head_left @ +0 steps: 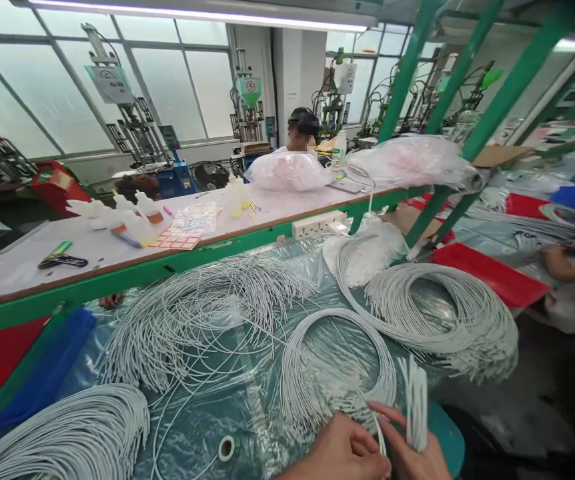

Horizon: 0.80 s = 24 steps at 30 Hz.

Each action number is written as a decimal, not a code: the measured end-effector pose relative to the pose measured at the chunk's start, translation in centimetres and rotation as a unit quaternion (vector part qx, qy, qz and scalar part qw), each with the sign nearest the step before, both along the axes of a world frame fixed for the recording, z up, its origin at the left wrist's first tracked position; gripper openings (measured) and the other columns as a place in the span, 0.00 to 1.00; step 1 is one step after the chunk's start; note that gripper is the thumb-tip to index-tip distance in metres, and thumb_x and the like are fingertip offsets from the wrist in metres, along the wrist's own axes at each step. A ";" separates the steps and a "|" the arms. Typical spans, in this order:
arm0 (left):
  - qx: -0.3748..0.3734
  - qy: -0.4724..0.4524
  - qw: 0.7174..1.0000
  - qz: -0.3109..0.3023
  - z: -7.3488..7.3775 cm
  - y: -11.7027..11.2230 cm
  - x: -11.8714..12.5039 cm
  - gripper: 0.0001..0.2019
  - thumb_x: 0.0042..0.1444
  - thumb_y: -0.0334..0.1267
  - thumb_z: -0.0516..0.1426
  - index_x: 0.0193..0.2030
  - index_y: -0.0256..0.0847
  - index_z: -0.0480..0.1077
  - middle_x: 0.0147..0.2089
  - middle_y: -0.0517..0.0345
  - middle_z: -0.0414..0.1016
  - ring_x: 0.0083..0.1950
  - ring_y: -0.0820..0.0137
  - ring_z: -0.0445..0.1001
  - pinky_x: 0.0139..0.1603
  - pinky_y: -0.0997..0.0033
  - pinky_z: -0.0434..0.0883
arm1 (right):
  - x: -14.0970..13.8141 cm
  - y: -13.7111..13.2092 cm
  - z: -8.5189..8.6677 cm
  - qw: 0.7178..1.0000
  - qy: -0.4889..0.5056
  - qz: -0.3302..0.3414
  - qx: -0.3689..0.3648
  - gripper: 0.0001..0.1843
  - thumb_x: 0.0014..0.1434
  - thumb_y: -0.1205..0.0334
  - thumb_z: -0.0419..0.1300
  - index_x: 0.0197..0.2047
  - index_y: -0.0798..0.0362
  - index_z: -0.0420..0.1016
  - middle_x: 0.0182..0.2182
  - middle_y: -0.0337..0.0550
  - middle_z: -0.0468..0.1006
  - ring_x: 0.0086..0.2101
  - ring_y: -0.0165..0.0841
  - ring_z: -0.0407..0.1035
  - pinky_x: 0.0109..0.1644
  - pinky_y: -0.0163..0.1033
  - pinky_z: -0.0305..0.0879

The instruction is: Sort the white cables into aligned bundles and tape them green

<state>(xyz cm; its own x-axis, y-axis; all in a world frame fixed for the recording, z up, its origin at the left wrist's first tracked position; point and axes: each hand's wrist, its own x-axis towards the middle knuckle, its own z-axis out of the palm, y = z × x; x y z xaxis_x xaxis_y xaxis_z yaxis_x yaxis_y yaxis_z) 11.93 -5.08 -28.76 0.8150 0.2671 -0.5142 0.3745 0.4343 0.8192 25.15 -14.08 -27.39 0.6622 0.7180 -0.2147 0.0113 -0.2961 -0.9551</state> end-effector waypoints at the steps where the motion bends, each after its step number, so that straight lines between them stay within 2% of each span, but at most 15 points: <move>1: 0.014 -0.005 0.999 -0.034 1.5 0.1 -0.3 0.14 0.46 0.48 0.59 0.27 0.40 0.63 0.20 0.61 0.70 0.19 0.74 0.66 0.23 0.74 0.64 | 0.1 0.0 0.4 0.999 -0.005 0.034 0.005 0.23 0.45 0.41 0.68 0.33 0.53 0.84 0.29 0.50 0.81 0.33 0.47 0.76 0.37 0.43 0.74; 2: 0.048 -0.005 0.997 -0.067 2.8 0.3 -0.6 0.12 0.48 0.46 0.58 0.25 0.40 0.62 0.20 0.61 0.69 0.18 0.74 0.65 0.22 0.75 0.62 | 0.3 0.0 0.8 0.998 -0.007 0.067 0.009 0.23 0.47 0.41 0.66 0.35 0.54 0.85 0.31 0.50 0.81 0.37 0.49 0.76 0.42 0.44 0.73; 4: 0.191 -0.001 0.976 -0.101 5.0 1.1 -1.0 0.10 0.51 0.41 0.55 0.23 0.40 0.62 0.20 0.62 0.67 0.20 0.74 0.63 0.22 0.75 0.57 | 0.4 -0.2 1.2 0.992 0.000 0.128 0.012 0.25 0.54 0.41 0.62 0.40 0.55 0.84 0.36 0.52 0.81 0.44 0.50 0.74 0.51 0.46 0.70; 7: 0.442 0.022 0.892 -0.095 6.9 2.0 -1.3 0.10 0.57 0.36 0.50 0.25 0.40 0.65 0.22 0.59 0.68 0.23 0.73 0.62 0.25 0.71 0.52 | 0.2 -0.3 1.1 0.979 0.028 0.201 0.024 0.26 0.60 0.43 0.58 0.48 0.56 0.81 0.42 0.53 0.80 0.48 0.49 0.71 0.55 0.49 0.66; 10: 0.560 0.061 0.819 -0.110 7.8 2.6 -1.2 0.12 0.61 0.36 0.47 0.30 0.41 0.69 0.23 0.57 0.69 0.23 0.71 0.61 0.27 0.68 0.49 | -0.4 0.2 0.3 0.978 0.034 0.196 0.055 0.25 0.61 0.44 0.58 0.47 0.57 0.80 0.41 0.53 0.79 0.45 0.46 0.72 0.53 0.48 0.66; 12: 0.582 0.068 0.801 -0.123 8.2 2.9 -1.2 0.13 0.63 0.37 0.47 0.31 0.41 0.69 0.22 0.57 0.69 0.22 0.70 0.61 0.27 0.68 0.48 | -0.8 0.6 -0.4 0.981 0.032 0.175 0.076 0.24 0.61 0.44 0.58 0.43 0.58 0.80 0.38 0.52 0.79 0.42 0.45 0.72 0.50 0.46 0.66; 13: 0.579 0.065 0.804 -0.121 8.4 3.0 -1.1 0.14 0.63 0.38 0.47 0.30 0.41 0.69 0.22 0.58 0.68 0.22 0.71 0.61 0.26 0.68 0.49 | -0.9 0.7 -0.6 0.982 0.034 0.168 0.082 0.24 0.60 0.44 0.59 0.41 0.58 0.80 0.36 0.51 0.79 0.40 0.44 0.71 0.48 0.45 0.67; 15: 0.545 0.046 0.832 -0.092 8.5 3.1 -1.1 0.14 0.64 0.41 0.48 0.30 0.41 0.69 0.21 0.60 0.68 0.22 0.72 0.62 0.25 0.70 0.51 | -1.0 0.9 -0.8 0.984 0.038 0.157 0.078 0.23 0.58 0.42 0.60 0.39 0.56 0.79 0.32 0.48 0.77 0.35 0.41 0.70 0.42 0.43 0.67; 17: 0.495 0.021 0.868 -0.017 8.1 3.1 -1.0 0.12 0.62 0.43 0.52 0.33 0.41 0.71 0.23 0.60 0.71 0.23 0.73 0.66 0.25 0.73 0.57 | -1.0 0.9 -0.6 0.985 0.042 0.150 0.069 0.24 0.56 0.40 0.61 0.37 0.55 0.78 0.27 0.44 0.74 0.29 0.37 0.66 0.35 0.40 0.66; 19: 0.447 -0.003 0.890 0.092 7.4 2.9 -0.8 0.11 0.59 0.45 0.56 0.39 0.40 0.73 0.28 0.59 0.75 0.28 0.71 0.71 0.28 0.75 0.65 | -0.9 1.1 -0.2 0.983 0.048 0.158 0.078 0.24 0.56 0.40 0.60 0.34 0.55 0.77 0.23 0.40 0.69 0.25 0.33 0.62 0.30 0.38 0.62; 21: 0.406 -0.023 0.894 0.186 6.4 2.6 -0.6 0.14 0.56 0.45 0.60 0.45 0.40 0.73 0.34 0.56 0.78 0.35 0.69 0.76 0.34 0.73 0.71 | -0.9 1.5 0.2 0.978 0.060 0.171 0.099 0.24 0.57 0.41 0.60 0.33 0.56 0.75 0.22 0.39 0.65 0.24 0.31 0.58 0.29 0.37 0.58; 24: 0.395 -0.036 0.884 0.248 5.3 1.7 -0.4 0.18 0.57 0.45 0.60 0.52 0.40 0.73 0.40 0.54 0.80 0.41 0.67 0.78 0.43 0.70 0.75 | -1.1 1.9 0.4 0.970 0.088 0.189 0.127 0.22 0.58 0.43 0.59 0.33 0.57 0.73 0.22 0.37 0.63 0.24 0.29 0.55 0.29 0.36 0.55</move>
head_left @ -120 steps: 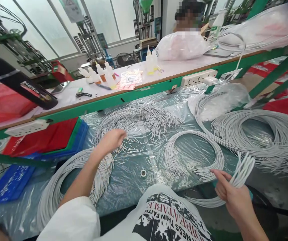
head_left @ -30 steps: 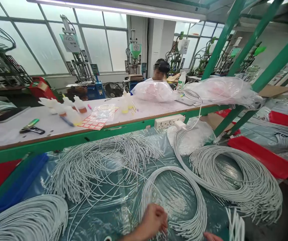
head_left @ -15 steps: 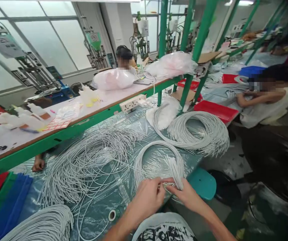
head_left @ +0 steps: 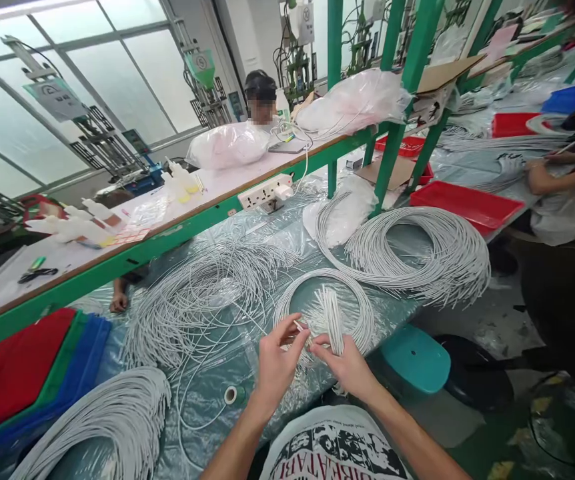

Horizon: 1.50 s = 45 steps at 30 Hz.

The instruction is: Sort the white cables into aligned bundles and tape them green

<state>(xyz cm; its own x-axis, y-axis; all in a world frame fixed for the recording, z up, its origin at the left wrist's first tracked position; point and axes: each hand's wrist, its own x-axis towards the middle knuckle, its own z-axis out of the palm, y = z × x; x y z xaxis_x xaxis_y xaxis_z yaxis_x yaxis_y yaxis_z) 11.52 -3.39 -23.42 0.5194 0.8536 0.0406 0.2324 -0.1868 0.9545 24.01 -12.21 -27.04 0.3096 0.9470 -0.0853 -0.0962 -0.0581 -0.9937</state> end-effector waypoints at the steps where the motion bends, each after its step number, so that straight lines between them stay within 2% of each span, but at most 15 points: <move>1: 0.013 0.002 1.000 0.006 -0.2 -0.3 0.0 0.19 0.57 0.45 0.59 0.53 0.40 0.73 0.40 0.54 0.80 0.41 0.67 0.78 0.44 0.69 0.75 | -0.1 0.0 0.0 1.000 0.011 0.008 0.001 0.22 0.58 0.43 0.60 0.33 0.57 0.73 0.21 0.37 0.61 0.23 0.28 0.53 0.28 0.35 0.54; 6: 0.056 0.043 0.997 -0.007 -0.4 -1.2 0.2 0.18 0.60 0.45 0.57 0.52 0.39 0.75 0.40 0.51 0.81 0.39 0.67 0.79 0.43 0.69 0.75 | -0.3 -0.3 -0.2 0.998 0.056 0.003 -0.024 0.23 0.57 0.41 0.61 0.34 0.56 0.71 0.16 0.30 0.51 0.19 0.26 0.45 0.23 0.34 0.46; 10: -0.002 0.027 0.999 -0.020 -0.4 -0.5 0.8 0.18 0.57 0.47 0.59 0.51 0.39 0.75 0.40 0.52 0.80 0.39 0.67 0.78 0.40 0.72 0.74 | 0.2 -0.4 -0.2 0.998 0.062 -0.008 0.002 0.22 0.58 0.43 0.60 0.32 0.56 0.72 0.18 0.32 0.54 0.21 0.26 0.46 0.26 0.35 0.47; 12: -0.033 0.026 0.998 -0.042 -0.1 0.1 1.2 0.16 0.56 0.47 0.61 0.43 0.37 0.77 0.35 0.53 0.78 0.33 0.70 0.75 0.33 0.74 0.72 | 0.5 -0.4 -0.2 0.999 0.047 -0.012 0.007 0.21 0.58 0.44 0.60 0.30 0.56 0.72 0.19 0.33 0.55 0.22 0.27 0.47 0.27 0.35 0.48; 15: -0.043 0.046 0.994 -0.094 1.3 0.8 1.4 0.15 0.54 0.47 0.61 0.30 0.35 0.76 0.27 0.56 0.75 0.27 0.74 0.70 0.28 0.76 0.67 | 0.8 -0.5 -0.3 0.999 0.039 -0.014 -0.010 0.20 0.58 0.44 0.60 0.31 0.55 0.73 0.19 0.34 0.57 0.22 0.27 0.49 0.26 0.34 0.48; 20: -0.070 0.067 0.981 -0.165 5.1 1.2 1.3 0.17 0.55 0.47 0.61 0.23 0.36 0.73 0.20 0.58 0.71 0.23 0.74 0.68 0.27 0.75 0.66 | 0.3 -0.7 -0.2 0.996 0.043 0.074 -0.022 0.13 0.51 0.54 0.67 0.35 0.55 0.76 0.21 0.34 0.65 0.21 0.26 0.52 0.25 0.33 0.49; 23: -0.107 0.049 0.978 -0.171 6.3 1.6 1.6 0.18 0.54 0.47 0.62 0.21 0.36 0.71 0.20 0.57 0.72 0.23 0.74 0.68 0.27 0.75 0.67 | -0.8 -0.7 -0.1 0.995 0.014 0.098 -0.024 0.12 0.51 0.55 0.68 0.33 0.55 0.76 0.25 0.37 0.69 0.25 0.28 0.58 0.28 0.33 0.54; 27: -0.159 0.018 0.980 -0.120 5.7 2.1 2.1 0.16 0.52 0.47 0.63 0.23 0.35 0.71 0.19 0.58 0.72 0.20 0.75 0.67 0.25 0.75 0.66 | -2.1 0.0 -0.4 0.999 0.012 0.010 -0.036 0.14 0.53 0.53 0.66 0.34 0.56 0.73 0.28 0.39 0.70 0.28 0.31 0.62 0.32 0.35 0.60; 30: -0.192 -0.002 0.975 -0.109 5.3 2.5 2.0 0.17 0.51 0.46 0.64 0.22 0.35 0.69 0.18 0.58 0.72 0.19 0.76 0.66 0.24 0.75 0.66 | -2.3 0.9 -0.7 0.997 0.013 -0.066 -0.043 0.18 0.52 0.50 0.65 0.37 0.54 0.69 0.32 0.41 0.70 0.31 0.34 0.65 0.34 0.35 0.63; 33: -0.199 -0.002 0.973 -0.118 5.3 2.8 1.9 0.17 0.52 0.46 0.63 0.22 0.35 0.69 0.19 0.58 0.72 0.20 0.75 0.67 0.25 0.75 0.66 | -1.9 1.4 -1.0 0.997 -0.007 -0.069 -0.034 0.21 0.50 0.50 0.67 0.42 0.53 0.69 0.34 0.41 0.70 0.31 0.33 0.64 0.33 0.34 0.62; 34: -0.195 -0.001 0.973 -0.121 5.3 2.9 1.9 0.17 0.52 0.46 0.63 0.22 0.35 0.69 0.19 0.57 0.72 0.20 0.75 0.67 0.25 0.75 0.66 | -1.8 1.4 -1.1 0.998 -0.020 -0.052 -0.034 0.20 0.51 0.50 0.66 0.42 0.53 0.69 0.31 0.39 0.69 0.28 0.31 0.62 0.31 0.34 0.60; 36: -0.177 -0.001 0.978 -0.113 5.1 3.0 2.1 0.17 0.53 0.46 0.62 0.22 0.35 0.68 0.19 0.58 0.72 0.20 0.75 0.67 0.25 0.75 0.66 | -1.7 1.3 -1.2 0.998 -0.049 -0.010 -0.046 0.16 0.55 0.49 0.64 0.34 0.54 0.70 0.23 0.35 0.63 0.23 0.28 0.55 0.26 0.33 0.52; 39: -0.121 0.005 0.990 -0.069 4.2 3.0 2.4 0.16 0.54 0.47 0.61 0.25 0.36 0.69 0.19 0.60 0.71 0.21 0.74 0.67 0.26 0.74 0.65 | -1.7 1.1 -1.5 0.996 -0.065 0.024 -0.055 0.21 0.60 0.48 0.58 0.24 0.55 0.69 0.18 0.33 0.56 0.21 0.27 0.50 0.25 0.35 0.46; 42: 0.008 0.039 0.999 -0.022 2.8 3.0 2.4 0.14 0.57 0.47 0.59 0.28 0.38 0.70 0.23 0.59 0.72 0.26 0.73 0.69 0.29 0.73 0.65 | -1.6 1.2 -1.8 0.997 -0.064 0.032 -0.042 0.24 0.64 0.47 0.53 0.25 0.56 0.71 0.18 0.36 0.60 0.22 0.29 0.54 0.27 0.35 0.50; 45: 0.148 0.084 0.985 -0.013 1.6 3.4 1.7 0.11 0.58 0.45 0.58 0.39 0.39 0.70 0.31 0.58 0.74 0.33 0.70 0.72 0.38 0.70 0.67 | -0.9 1.4 -2.0 0.997 -0.067 0.015 -0.029 0.26 0.66 0.45 0.50 0.24 0.55 0.69 0.19 0.38 0.63 0.23 0.30 0.57 0.29 0.35 0.53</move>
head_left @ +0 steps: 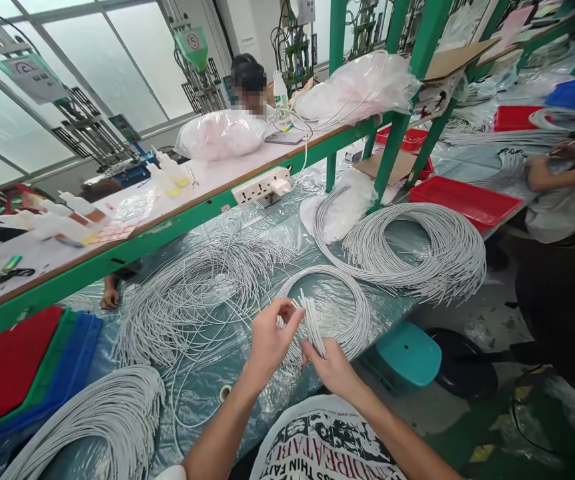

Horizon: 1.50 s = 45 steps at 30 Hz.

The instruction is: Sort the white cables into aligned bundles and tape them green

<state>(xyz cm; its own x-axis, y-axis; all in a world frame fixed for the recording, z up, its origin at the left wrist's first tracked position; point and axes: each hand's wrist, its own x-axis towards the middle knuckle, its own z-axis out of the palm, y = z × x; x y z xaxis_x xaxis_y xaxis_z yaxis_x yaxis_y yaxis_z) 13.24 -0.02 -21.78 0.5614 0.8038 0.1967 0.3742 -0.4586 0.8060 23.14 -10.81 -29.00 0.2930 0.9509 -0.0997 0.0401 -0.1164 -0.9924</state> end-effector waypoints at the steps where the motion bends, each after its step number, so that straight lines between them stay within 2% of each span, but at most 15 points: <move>1: 0.017 0.012 1.000 -0.018 -0.3 0.2 -0.3 0.12 0.58 0.44 0.59 0.45 0.40 0.69 0.36 0.56 0.75 0.38 0.69 0.73 0.43 0.68 0.68 | 0.4 0.1 0.0 1.000 -0.003 -0.015 0.004 0.27 0.66 0.44 0.50 0.24 0.55 0.68 0.19 0.38 0.62 0.23 0.30 0.57 0.29 0.35 0.53; 3: -0.007 0.039 0.995 -0.093 -1.0 0.7 -1.0 0.23 0.55 0.44 0.61 0.56 0.41 0.65 0.50 0.50 0.74 0.51 0.64 0.72 0.54 0.63 0.66 | 1.1 0.2 0.1 0.999 -0.005 -0.047 0.008 0.27 0.65 0.43 0.51 0.23 0.54 0.67 0.18 0.36 0.60 0.22 0.30 0.55 0.28 0.35 0.53; 5: -0.077 0.084 0.974 -0.195 -1.9 0.9 -1.2 0.31 0.49 0.44 0.64 0.60 0.42 0.63 0.57 0.47 0.70 0.57 0.59 0.69 0.57 0.59 0.65 | 1.7 0.3 0.4 0.998 0.012 -0.067 0.006 0.28 0.64 0.41 0.51 0.22 0.54 0.66 0.16 0.35 0.56 0.20 0.29 0.53 0.26 0.35 0.51; 7: -0.170 0.127 0.932 -0.293 -3.2 0.5 -0.9 0.31 0.43 0.45 0.68 0.55 0.40 0.68 0.52 0.48 0.73 0.53 0.57 0.71 0.53 0.60 0.69 | 1.9 0.3 0.8 0.997 0.044 -0.065 0.005 0.28 0.63 0.40 0.52 0.22 0.53 0.66 0.14 0.33 0.53 0.19 0.28 0.51 0.23 0.34 0.49; 10: -0.309 0.091 0.871 -0.370 -5.8 -1.6 0.5 0.19 0.41 0.43 0.67 0.40 0.36 0.74 0.39 0.53 0.77 0.43 0.60 0.75 0.44 0.64 0.71 | 1.8 0.5 1.1 0.995 0.085 -0.059 0.002 0.28 0.62 0.39 0.54 0.22 0.54 0.66 0.14 0.32 0.50 0.17 0.27 0.49 0.21 0.33 0.47; 13: -0.391 -0.035 0.860 -0.327 -8.4 -4.6 2.6 0.12 0.41 0.38 0.66 0.31 0.35 0.72 0.31 0.54 0.74 0.38 0.61 0.75 0.42 0.64 0.71 | 1.9 0.6 0.9 0.989 0.135 -0.063 -0.015 0.28 0.59 0.38 0.56 0.22 0.54 0.66 0.13 0.30 0.48 0.15 0.25 0.45 0.19 0.33 0.43; 18: -0.377 -0.122 0.898 -0.191 -10.6 -7.5 5.5 0.07 0.44 0.34 0.60 0.31 0.38 0.65 0.33 0.56 0.70 0.36 0.68 0.69 0.40 0.67 0.69 | 3.8 0.6 0.6 0.976 0.208 -0.062 -0.025 0.30 0.54 0.35 0.60 0.22 0.54 0.64 0.12 0.26 0.45 0.14 0.21 0.39 0.17 0.31 0.37; 23: -0.346 -0.062 0.928 -0.126 -9.9 -7.5 6.7 0.06 0.47 0.31 0.56 0.25 0.39 0.61 0.25 0.63 0.62 0.30 0.73 0.60 0.32 0.72 0.62 | 5.6 0.2 2.0 0.991 0.111 -0.075 -0.019 0.26 0.57 0.38 0.59 0.31 0.56 0.72 0.11 0.30 0.56 0.13 0.28 0.57 0.19 0.34 0.57; 27: -0.350 -0.049 0.925 -0.142 -8.8 -7.2 7.1 0.07 0.48 0.31 0.55 0.24 0.40 0.59 0.24 0.65 0.58 0.28 0.74 0.56 0.30 0.73 0.58 | 6.5 -0.3 3.2 0.994 0.012 -0.100 -0.035 0.24 0.59 0.41 0.59 0.33 0.56 0.74 0.14 0.36 0.66 0.17 0.33 0.66 0.25 0.36 0.64; 30: -0.352 -0.022 0.919 -0.175 -8.5 -7.0 7.1 0.10 0.48 0.31 0.54 0.22 0.40 0.56 0.21 0.66 0.53 0.25 0.76 0.50 0.26 0.72 0.52 | 7.3 -0.6 3.7 0.993 -0.036 -0.109 -0.030 0.24 0.58 0.40 0.59 0.30 0.56 0.73 0.26 0.43 0.74 0.19 0.32 0.68 0.26 0.37 0.65; 33: -0.338 -0.002 0.922 -0.188 -8.2 -6.9 6.8 0.08 0.48 0.31 0.53 0.22 0.40 0.57 0.21 0.66 0.53 0.25 0.76 0.50 0.26 0.71 0.50 | 7.9 -0.7 4.1 0.989 -0.108 -0.100 -0.002 0.23 0.60 0.43 0.58 0.28 0.55 0.75 0.40 0.50 0.76 0.33 0.37 0.73 0.39 0.39 0.68; 35: -0.332 0.002 0.923 -0.196 -7.8 -6.8 6.6 0.06 0.49 0.32 0.53 0.24 0.40 0.58 0.22 0.65 0.55 0.26 0.75 0.52 0.27 0.71 0.51 | 7.9 -0.7 4.3 0.989 -0.119 -0.089 0.017 0.22 0.61 0.45 0.59 0.26 0.54 0.74 0.41 0.50 0.76 0.41 0.41 0.71 0.47 0.40 0.65; 38: -0.303 -0.004 0.930 -0.206 -7.3 -6.7 6.3 0.02 0.47 0.31 0.53 0.28 0.40 0.62 0.27 0.62 0.60 0.30 0.71 0.57 0.31 0.71 0.57 | 6.9 -0.7 4.2 0.997 0.029 -0.052 0.038 0.25 0.63 0.45 0.56 0.21 0.53 0.66 0.27 0.45 0.73 0.33 0.36 0.69 0.44 0.41 0.65; 41: -0.269 -0.025 0.937 -0.223 -7.5 -6.7 6.3 0.02 0.47 0.29 0.52 0.27 0.40 0.62 0.29 0.60 0.62 0.33 0.70 0.58 0.33 0.71 0.59 | 5.3 -0.8 3.4 0.979 0.199 -0.021 0.032 0.30 0.63 0.45 0.56 0.16 0.50 0.53 0.13 0.33 0.54 0.17 0.28 0.55 0.33 0.40 0.64; 45: -0.276 -0.063 0.927 -0.246 -8.5 -7.1 6.3 0.12 0.47 0.31 0.54 0.21 0.41 0.51 0.23 0.64 0.51 0.30 0.74 0.50 0.29 0.72 0.53 | 4.6 -0.5 2.8 0.962 0.265 -0.058 0.008 0.34 0.58 0.42 0.61 0.16 0.48 0.43 0.12 0.28 0.42 0.14 0.23 0.39 0.19 0.36 0.43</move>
